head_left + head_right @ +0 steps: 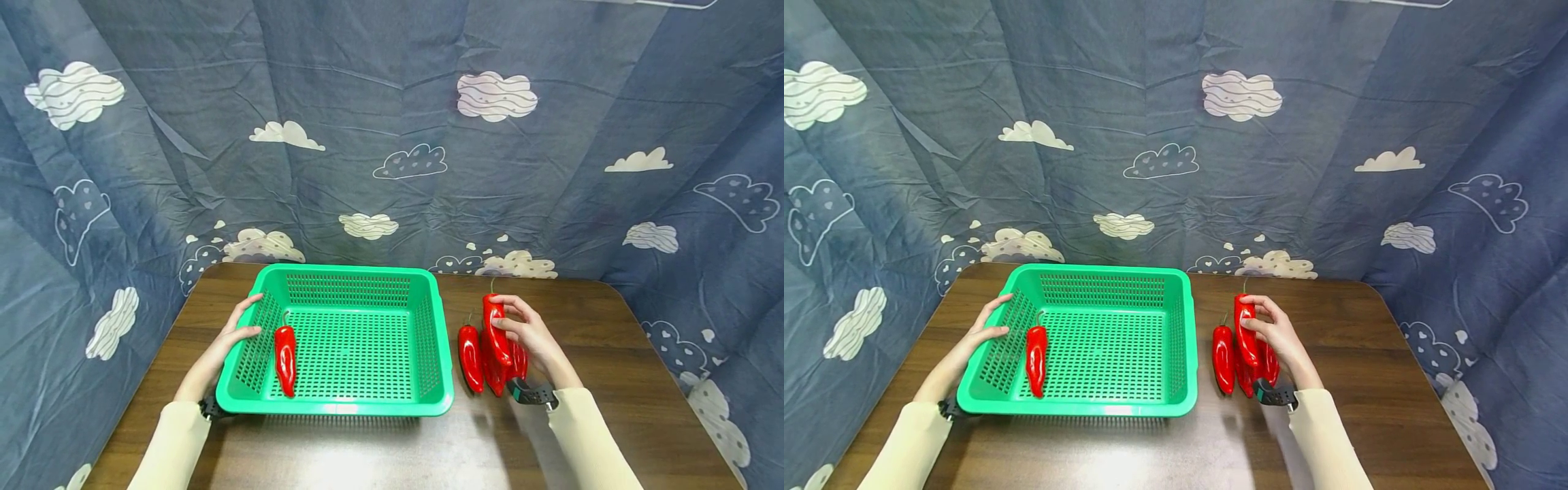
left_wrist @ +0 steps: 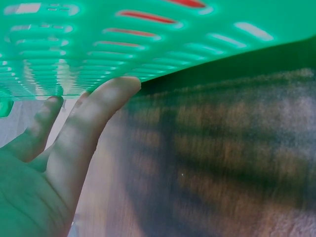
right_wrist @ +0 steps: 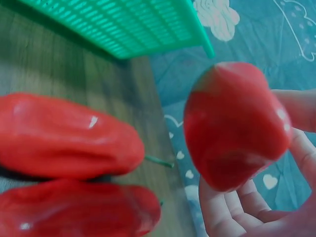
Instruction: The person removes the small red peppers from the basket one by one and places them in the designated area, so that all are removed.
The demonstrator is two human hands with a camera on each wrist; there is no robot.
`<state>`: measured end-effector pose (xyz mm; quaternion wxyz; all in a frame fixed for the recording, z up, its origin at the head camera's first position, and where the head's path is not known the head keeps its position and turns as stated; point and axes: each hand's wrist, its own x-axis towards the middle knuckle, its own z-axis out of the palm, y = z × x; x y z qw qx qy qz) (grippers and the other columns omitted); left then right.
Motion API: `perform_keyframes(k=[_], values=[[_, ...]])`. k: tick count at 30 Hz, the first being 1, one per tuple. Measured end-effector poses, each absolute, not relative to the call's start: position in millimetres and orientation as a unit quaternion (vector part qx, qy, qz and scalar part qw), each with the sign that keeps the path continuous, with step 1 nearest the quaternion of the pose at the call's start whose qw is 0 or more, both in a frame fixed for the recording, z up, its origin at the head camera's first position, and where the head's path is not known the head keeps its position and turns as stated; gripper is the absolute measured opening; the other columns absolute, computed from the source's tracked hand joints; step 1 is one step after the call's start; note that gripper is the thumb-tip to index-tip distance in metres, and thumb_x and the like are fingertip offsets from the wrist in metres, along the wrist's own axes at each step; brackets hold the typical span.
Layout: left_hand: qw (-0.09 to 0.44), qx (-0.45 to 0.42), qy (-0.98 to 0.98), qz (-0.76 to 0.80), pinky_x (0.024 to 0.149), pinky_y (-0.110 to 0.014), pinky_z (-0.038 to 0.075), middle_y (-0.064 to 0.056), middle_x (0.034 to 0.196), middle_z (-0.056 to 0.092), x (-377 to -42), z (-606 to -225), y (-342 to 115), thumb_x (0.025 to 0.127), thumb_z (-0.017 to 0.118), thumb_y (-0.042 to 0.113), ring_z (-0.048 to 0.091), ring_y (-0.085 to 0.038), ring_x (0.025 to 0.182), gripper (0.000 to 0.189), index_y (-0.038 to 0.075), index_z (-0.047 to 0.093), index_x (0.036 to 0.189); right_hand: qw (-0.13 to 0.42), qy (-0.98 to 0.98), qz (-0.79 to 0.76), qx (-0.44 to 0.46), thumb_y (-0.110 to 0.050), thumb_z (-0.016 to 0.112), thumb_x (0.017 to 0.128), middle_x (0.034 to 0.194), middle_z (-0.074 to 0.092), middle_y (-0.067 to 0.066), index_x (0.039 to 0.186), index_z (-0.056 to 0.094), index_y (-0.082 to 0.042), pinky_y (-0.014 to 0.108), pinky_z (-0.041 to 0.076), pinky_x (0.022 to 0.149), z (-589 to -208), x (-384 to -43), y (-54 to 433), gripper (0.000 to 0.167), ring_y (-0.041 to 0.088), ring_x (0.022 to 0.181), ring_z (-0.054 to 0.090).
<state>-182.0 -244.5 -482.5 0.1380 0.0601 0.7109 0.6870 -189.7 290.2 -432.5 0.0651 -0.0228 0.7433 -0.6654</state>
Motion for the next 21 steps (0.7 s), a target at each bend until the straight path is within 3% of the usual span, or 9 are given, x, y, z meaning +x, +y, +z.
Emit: perform_keyframes(k=[3, 12, 21], values=[[0.139, 0.058, 0.711, 0.687, 0.086, -0.041, 0.043, -0.013, 0.152, 0.004, -182, -483, -245, 0.099, 0.043, 0.017, 0.033, -0.035, 0.121, 0.062, 0.028, 0.013, 0.152, 0.062, 0.746, -0.663, -0.014, -0.003, 0.058, 0.091, 0.111, 0.047, 0.014, 0.122, 0.057, -0.011, 0.031, 0.053, 0.071, -436, -187, 296, 0.032, 0.014, 0.086, 0.059], [0.146, 0.054, 0.697, 0.7, 0.084, -0.044, 0.045, -0.014, 0.151, 0.007, -183, -484, -245, 0.099, 0.042, 0.017, 0.04, -0.035, 0.116, 0.061, 0.03, 0.014, 0.152, 0.042, 0.744, -0.667, -0.007, -0.003, 0.058, 0.093, 0.106, 0.053, 0.006, 0.127, 0.047, 0.005, 0.028, 0.052, 0.07, -454, -183, 309, 0.037, 0.011, 0.085, 0.058], [0.131, 0.066, 0.713, 0.685, 0.086, -0.041, 0.043, -0.013, 0.152, 0.005, -183, -485, -245, 0.098, 0.043, 0.016, 0.036, -0.03, 0.118, 0.062, 0.026, 0.014, 0.152, 0.036, 0.753, -0.657, 0.001, -0.007, 0.057, 0.095, 0.111, 0.048, 0.011, 0.126, 0.049, 0.001, 0.029, 0.052, 0.071, -460, -176, 326, 0.033, 0.012, 0.087, 0.058]])
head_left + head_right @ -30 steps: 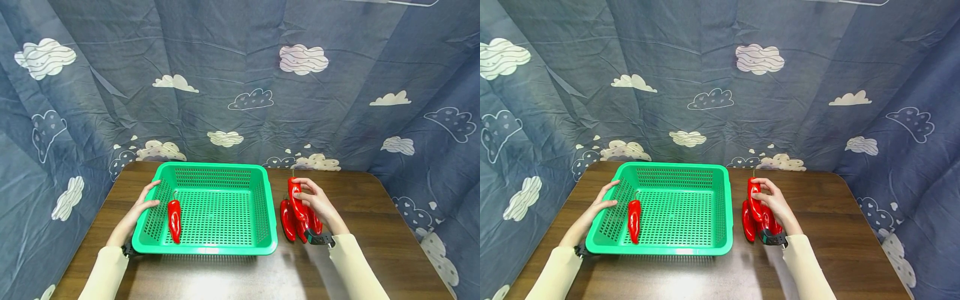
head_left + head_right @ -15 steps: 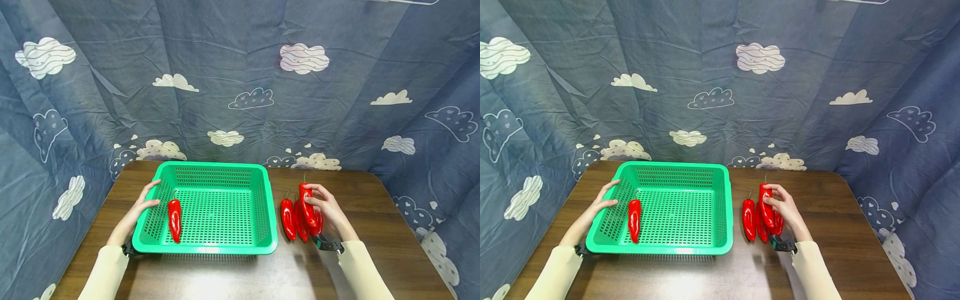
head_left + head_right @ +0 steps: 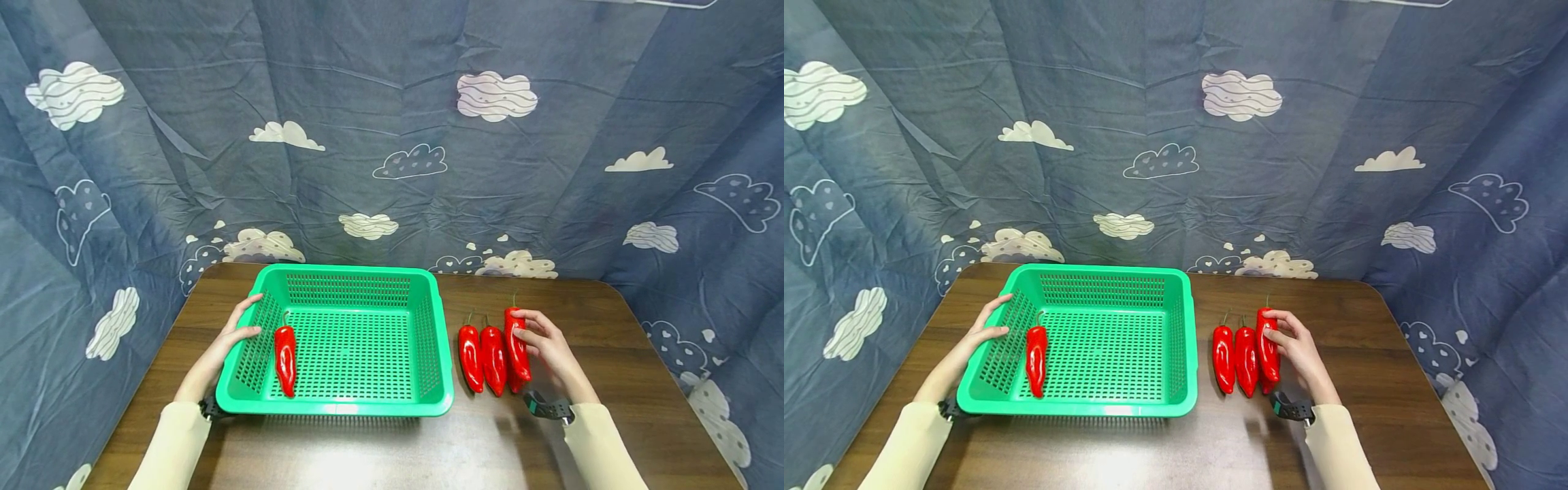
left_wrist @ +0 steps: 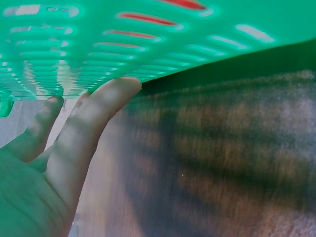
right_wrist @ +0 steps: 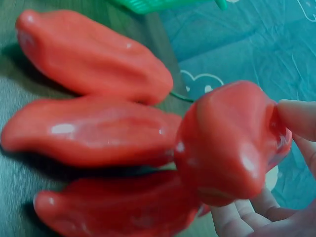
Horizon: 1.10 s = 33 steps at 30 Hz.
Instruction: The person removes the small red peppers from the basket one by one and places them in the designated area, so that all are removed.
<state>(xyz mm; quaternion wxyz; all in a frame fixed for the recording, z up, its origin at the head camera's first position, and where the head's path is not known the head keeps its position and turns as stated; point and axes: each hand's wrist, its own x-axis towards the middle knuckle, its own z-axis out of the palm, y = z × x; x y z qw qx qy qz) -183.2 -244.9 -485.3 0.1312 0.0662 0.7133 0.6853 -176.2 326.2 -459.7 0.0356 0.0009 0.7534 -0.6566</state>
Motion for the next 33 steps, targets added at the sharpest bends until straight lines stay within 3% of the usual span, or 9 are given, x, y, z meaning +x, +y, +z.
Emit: perform_keyframes(k=[8, 13, 20, 33], values=[[0.126, 0.068, 0.723, 0.676, 0.088, -0.04, 0.041, -0.01, 0.154, 0.001, -183, -485, -245, 0.098, 0.043, 0.016, 0.029, -0.035, 0.124, 0.062, 0.026, 0.014, 0.152, 0.034, 0.747, -0.664, 0.019, -0.009, 0.057, 0.095, 0.109, 0.051, 0.005, 0.124, 0.053, -0.003, 0.027, 0.052, 0.073, -463, -173, 343, 0.03, 0.011, 0.088, 0.059], [0.124, 0.068, 0.722, 0.677, 0.088, -0.041, 0.041, -0.011, 0.154, 0.002, -182, -484, -245, 0.098, 0.042, 0.015, 0.028, -0.036, 0.124, 0.063, 0.023, 0.013, 0.153, 0.03, 0.751, -0.66, 0.021, -0.01, 0.056, 0.096, 0.11, 0.049, 0.007, 0.127, 0.05, 0.0, 0.026, 0.052, 0.073, -465, -170, 352, 0.033, 0.012, 0.087, 0.058], [0.114, 0.071, 0.733, 0.667, 0.094, -0.044, 0.031, -0.009, 0.156, -0.001, -181, -484, -244, 0.097, 0.044, 0.014, 0.016, -0.035, 0.133, 0.065, 0.021, 0.012, 0.153, 0.026, 0.755, -0.654, 0.027, -0.009, 0.054, 0.097, 0.11, 0.049, 0.003, 0.124, 0.054, -0.007, 0.025, 0.051, 0.073, -470, -168, 360, 0.027, 0.009, 0.087, 0.058], [0.126, 0.069, 0.718, 0.681, 0.087, -0.041, 0.041, -0.012, 0.154, 0.002, -183, -483, -244, 0.099, 0.043, 0.014, 0.028, -0.038, 0.125, 0.064, 0.023, 0.011, 0.153, 0.016, 0.764, -0.642, 0.06, -0.009, 0.056, 0.096, 0.105, 0.053, 0.001, 0.121, 0.057, -0.008, 0.024, 0.051, 0.068, -483, -166, 371, 0.025, 0.007, 0.082, 0.058]])
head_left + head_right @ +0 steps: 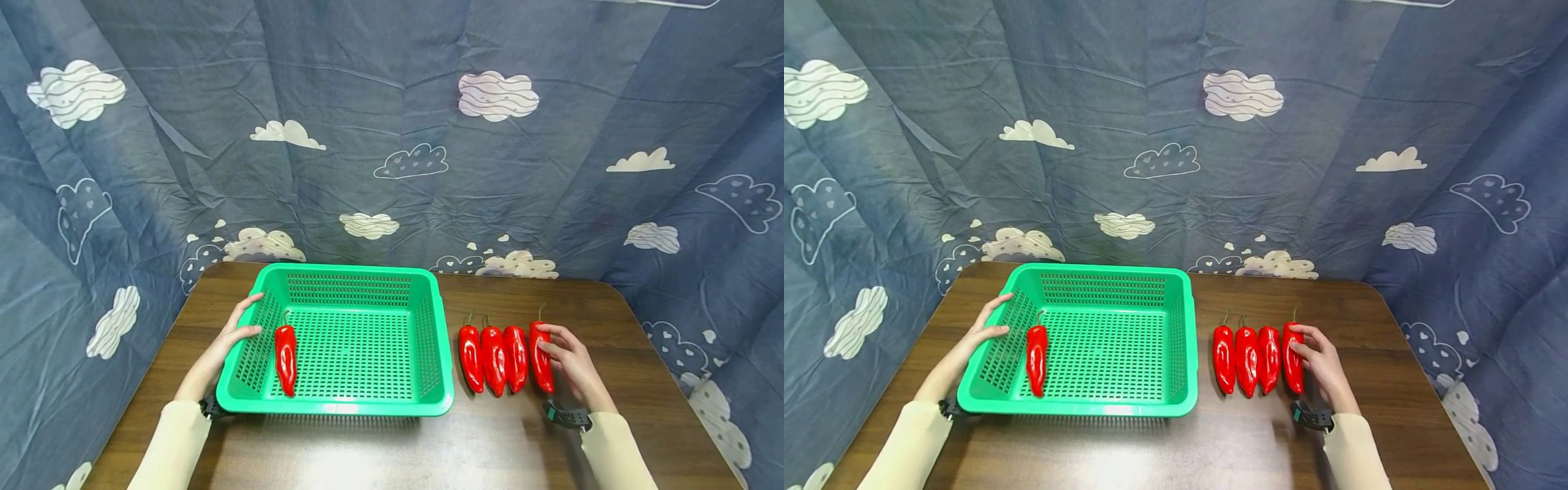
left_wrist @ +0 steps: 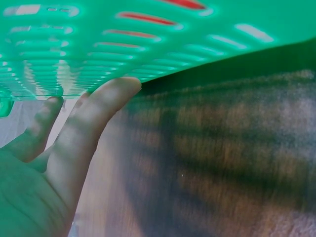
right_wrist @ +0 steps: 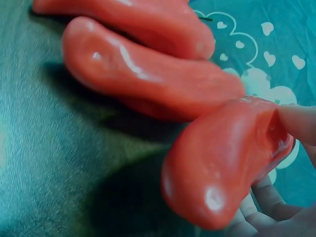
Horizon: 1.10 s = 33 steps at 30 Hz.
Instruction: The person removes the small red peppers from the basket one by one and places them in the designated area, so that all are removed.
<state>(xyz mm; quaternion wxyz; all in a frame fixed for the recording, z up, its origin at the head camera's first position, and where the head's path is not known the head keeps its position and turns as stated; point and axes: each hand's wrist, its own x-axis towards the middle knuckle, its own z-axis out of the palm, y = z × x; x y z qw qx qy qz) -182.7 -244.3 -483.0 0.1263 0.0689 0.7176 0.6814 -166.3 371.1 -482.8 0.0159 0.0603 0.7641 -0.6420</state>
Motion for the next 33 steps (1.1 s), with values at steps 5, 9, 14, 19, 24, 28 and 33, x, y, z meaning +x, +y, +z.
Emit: perform_keyframes(k=[5, 9, 14, 19, 24, 28, 33], values=[[0.127, 0.071, 0.718, 0.681, 0.088, -0.04, 0.041, -0.011, 0.154, 0.001, -182, -483, -244, 0.099, 0.042, 0.015, 0.027, -0.037, 0.126, 0.063, 0.024, 0.012, 0.153, 0.024, 0.785, -0.615, 0.073, -0.011, 0.055, 0.097, 0.107, 0.051, 0.004, 0.125, 0.052, -0.004, 0.026, 0.051, 0.069, -492, -167, 374, 0.029, 0.007, 0.082, 0.057], [0.13, 0.069, 0.716, 0.682, 0.087, -0.04, 0.042, -0.011, 0.154, 0.001, -183, -482, -244, 0.099, 0.042, 0.015, 0.029, -0.037, 0.124, 0.062, 0.025, 0.012, 0.153, 0.029, 0.795, -0.601, 0.077, -0.013, 0.053, 0.097, 0.109, 0.051, 0.006, 0.128, 0.047, 0.0, 0.026, 0.051, 0.071, -498, -168, 376, 0.034, 0.006, 0.084, 0.056], [0.122, 0.071, 0.728, 0.671, 0.095, -0.047, 0.034, -0.011, 0.155, 0.0, -183, -481, -244, 0.098, 0.043, 0.015, 0.02, -0.037, 0.131, 0.063, 0.024, 0.013, 0.153, 0.029, 0.804, -0.589, 0.078, -0.011, 0.053, 0.097, 0.111, 0.05, 0.011, 0.129, 0.044, 0.004, 0.026, 0.051, 0.071, -499, -169, 374, 0.037, 0.006, 0.085, 0.055], [0.112, 0.076, 0.737, 0.662, 0.099, -0.058, 0.022, -0.011, 0.156, -0.003, -184, -482, -244, 0.097, 0.044, 0.014, 0.008, -0.038, 0.136, 0.065, 0.021, 0.012, 0.154, 0.028, 0.828, -0.555, 0.076, -0.01, 0.052, 0.097, 0.119, 0.048, 0.021, 0.131, 0.043, 0.006, 0.028, 0.048, 0.071, -498, -169, 370, 0.039, 0.008, 0.087, 0.053], [0.106, 0.075, 0.742, 0.658, 0.099, -0.059, 0.019, -0.012, 0.157, -0.003, -185, -483, -244, 0.096, 0.045, 0.013, 0.005, -0.038, 0.137, 0.066, 0.017, 0.013, 0.153, 0.029, 0.833, -0.548, 0.072, -0.009, 0.051, 0.097, 0.123, 0.046, 0.026, 0.13, 0.044, 0.008, 0.027, 0.048, 0.074, -498, -170, 368, 0.038, 0.006, 0.089, 0.052], [0.103, 0.078, 0.742, 0.658, 0.1, -0.059, 0.018, -0.012, 0.157, -0.003, -185, -484, -244, 0.096, 0.046, 0.013, 0.004, -0.038, 0.137, 0.065, 0.016, 0.013, 0.153, 0.029, 0.83, -0.553, 0.074, -0.009, 0.05, 0.098, 0.127, 0.045, 0.026, 0.132, 0.043, 0.007, 0.026, 0.049, 0.074, -498, -170, 368, 0.038, 0.005, 0.09, 0.052], [0.102, 0.08, 0.742, 0.658, 0.1, -0.058, 0.019, -0.012, 0.157, -0.003, -185, -484, -244, 0.096, 0.045, 0.012, 0.004, -0.037, 0.137, 0.065, 0.016, 0.013, 0.153, 0.035, 0.831, -0.55, 0.077, -0.009, 0.048, 0.098, 0.132, 0.042, 0.028, 0.133, 0.042, 0.007, 0.026, 0.049, 0.074, -497, -168, 369, 0.039, 0.004, 0.091, 0.051]])
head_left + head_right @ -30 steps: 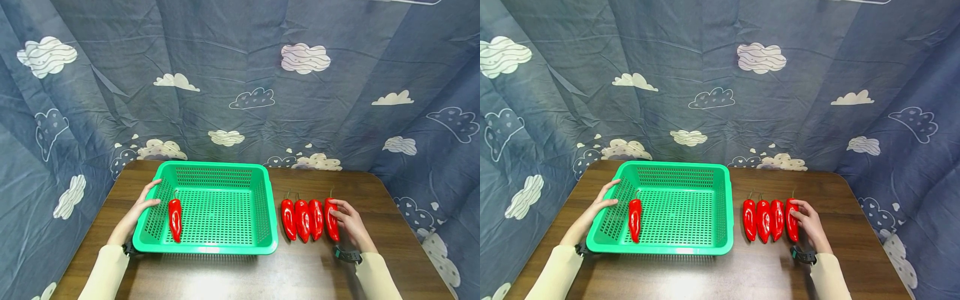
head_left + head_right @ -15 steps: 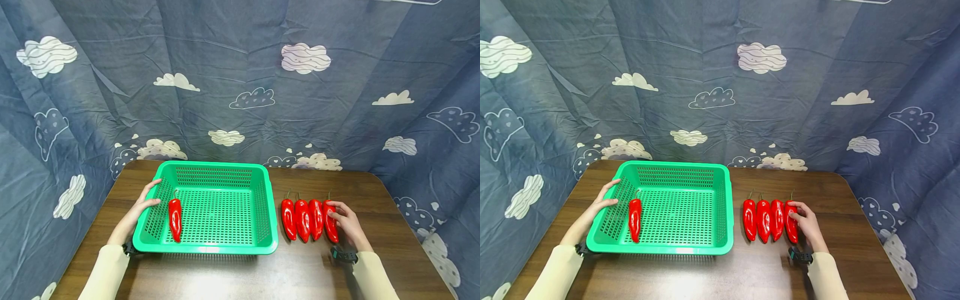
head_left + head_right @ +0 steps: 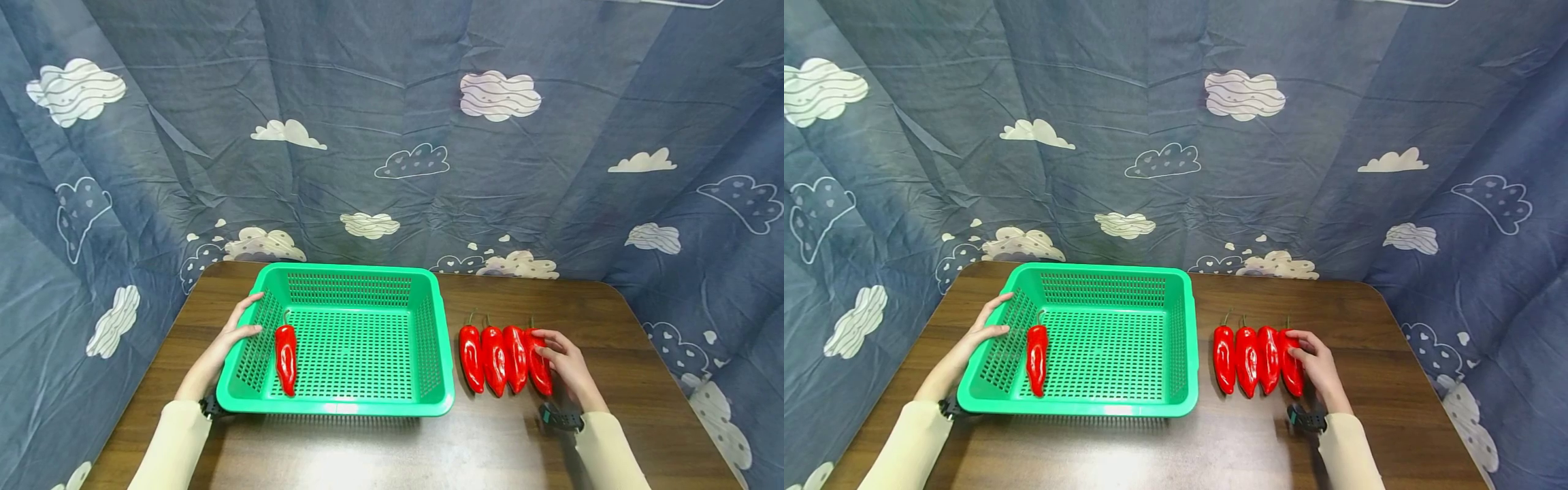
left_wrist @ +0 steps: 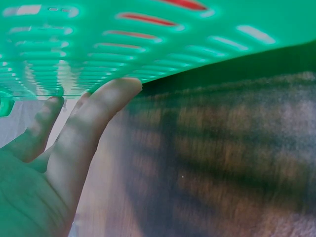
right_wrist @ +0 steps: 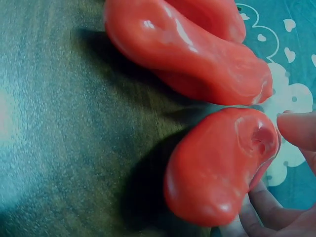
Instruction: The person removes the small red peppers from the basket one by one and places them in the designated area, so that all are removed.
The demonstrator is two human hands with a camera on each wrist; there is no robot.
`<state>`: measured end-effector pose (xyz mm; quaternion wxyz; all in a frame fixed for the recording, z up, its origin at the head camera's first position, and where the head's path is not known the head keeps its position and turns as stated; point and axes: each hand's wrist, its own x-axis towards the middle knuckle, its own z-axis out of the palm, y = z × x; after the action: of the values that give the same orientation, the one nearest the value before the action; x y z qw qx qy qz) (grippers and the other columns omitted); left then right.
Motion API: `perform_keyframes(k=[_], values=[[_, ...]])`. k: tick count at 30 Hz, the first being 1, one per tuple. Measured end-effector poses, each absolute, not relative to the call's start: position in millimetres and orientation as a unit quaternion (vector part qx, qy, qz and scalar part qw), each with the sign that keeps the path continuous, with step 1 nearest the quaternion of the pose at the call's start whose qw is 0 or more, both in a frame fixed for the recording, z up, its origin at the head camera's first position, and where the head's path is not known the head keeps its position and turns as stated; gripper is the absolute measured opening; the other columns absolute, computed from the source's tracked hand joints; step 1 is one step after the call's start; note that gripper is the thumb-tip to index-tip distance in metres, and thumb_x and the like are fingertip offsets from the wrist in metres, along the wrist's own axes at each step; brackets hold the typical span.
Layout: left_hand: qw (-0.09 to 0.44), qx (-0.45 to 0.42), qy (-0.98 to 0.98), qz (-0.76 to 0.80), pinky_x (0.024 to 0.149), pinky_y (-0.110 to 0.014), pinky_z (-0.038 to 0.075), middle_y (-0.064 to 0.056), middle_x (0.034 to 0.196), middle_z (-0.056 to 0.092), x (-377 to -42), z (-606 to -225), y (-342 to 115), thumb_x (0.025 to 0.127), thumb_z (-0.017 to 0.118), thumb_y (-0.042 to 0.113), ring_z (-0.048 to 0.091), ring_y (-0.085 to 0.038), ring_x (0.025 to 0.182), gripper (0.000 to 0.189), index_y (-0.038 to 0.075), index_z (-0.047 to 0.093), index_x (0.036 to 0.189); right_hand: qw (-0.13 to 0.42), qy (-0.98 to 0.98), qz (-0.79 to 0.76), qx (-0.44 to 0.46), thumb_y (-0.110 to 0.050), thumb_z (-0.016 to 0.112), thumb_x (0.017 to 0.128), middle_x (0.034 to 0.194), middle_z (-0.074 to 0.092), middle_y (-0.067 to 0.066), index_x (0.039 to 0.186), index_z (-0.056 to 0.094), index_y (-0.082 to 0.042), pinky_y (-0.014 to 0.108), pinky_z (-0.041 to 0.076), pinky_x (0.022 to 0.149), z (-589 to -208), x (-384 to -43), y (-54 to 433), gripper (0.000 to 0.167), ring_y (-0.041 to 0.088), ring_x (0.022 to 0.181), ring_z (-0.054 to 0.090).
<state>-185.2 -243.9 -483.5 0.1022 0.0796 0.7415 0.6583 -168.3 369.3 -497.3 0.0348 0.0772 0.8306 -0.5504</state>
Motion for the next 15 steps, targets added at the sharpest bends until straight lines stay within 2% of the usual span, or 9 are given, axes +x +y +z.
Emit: perform_keyframes(k=[7, 9, 11, 15], values=[[0.117, 0.071, 0.726, 0.674, 0.091, -0.043, 0.037, -0.012, 0.155, 0.002, -182.5, -482.4, -243.6, 0.098, 0.043, 0.014, 0.024, -0.036, 0.128, 0.064, 0.022, 0.013, 0.153, 0.027, 0.822, -0.562, 0.087, -0.009, 0.048, 0.098, 0.133, 0.041, 0.031, 0.133, 0.04, 0.009, 0.024, 0.05, 0.074, -497.0, -167.5, 370.6, 0.04, 0.0, 0.089, 0.053], [0.122, 0.069, 0.718, 0.682, 0.089, -0.042, 0.04, -0.012, 0.154, 0.004, -182.3, -482.4, -243.4, 0.098, 0.043, 0.013, 0.028, -0.037, 0.125, 0.064, 0.022, 0.012, 0.153, 0.019, 0.82, -0.566, 0.088, -0.008, 0.049, 0.098, 0.13, 0.044, 0.029, 0.132, 0.041, 0.009, 0.023, 0.05, 0.074, -496.7, -167.4, 370.9, 0.039, 0.0, 0.088, 0.055], [0.119, 0.07, 0.722, 0.678, 0.09, -0.041, 0.038, -0.012, 0.154, 0.003, -182.3, -482.3, -243.4, 0.098, 0.043, 0.013, 0.026, -0.036, 0.127, 0.064, 0.022, 0.013, 0.153, 0.008, 0.815, -0.572, 0.09, -0.007, 0.05, 0.097, 0.124, 0.05, 0.023, 0.131, 0.042, 0.01, 0.023, 0.051, 0.074, -496.0, -167.4, 371.3, 0.038, 0.001, 0.086, 0.057], [0.118, 0.069, 0.729, 0.67, 0.091, -0.042, 0.035, -0.011, 0.155, 0.0, -182.7, -482.2, -244.0, 0.098, 0.044, 0.014, 0.021, -0.037, 0.131, 0.064, 0.021, 0.012, 0.153, -0.014, 0.802, -0.59, 0.087, -0.004, 0.051, 0.096, 0.106, 0.06, -0.001, 0.125, 0.048, 0.008, 0.021, 0.05, 0.074, -493.2, -167.4, 372.8, 0.032, 0.002, 0.085, 0.058]])
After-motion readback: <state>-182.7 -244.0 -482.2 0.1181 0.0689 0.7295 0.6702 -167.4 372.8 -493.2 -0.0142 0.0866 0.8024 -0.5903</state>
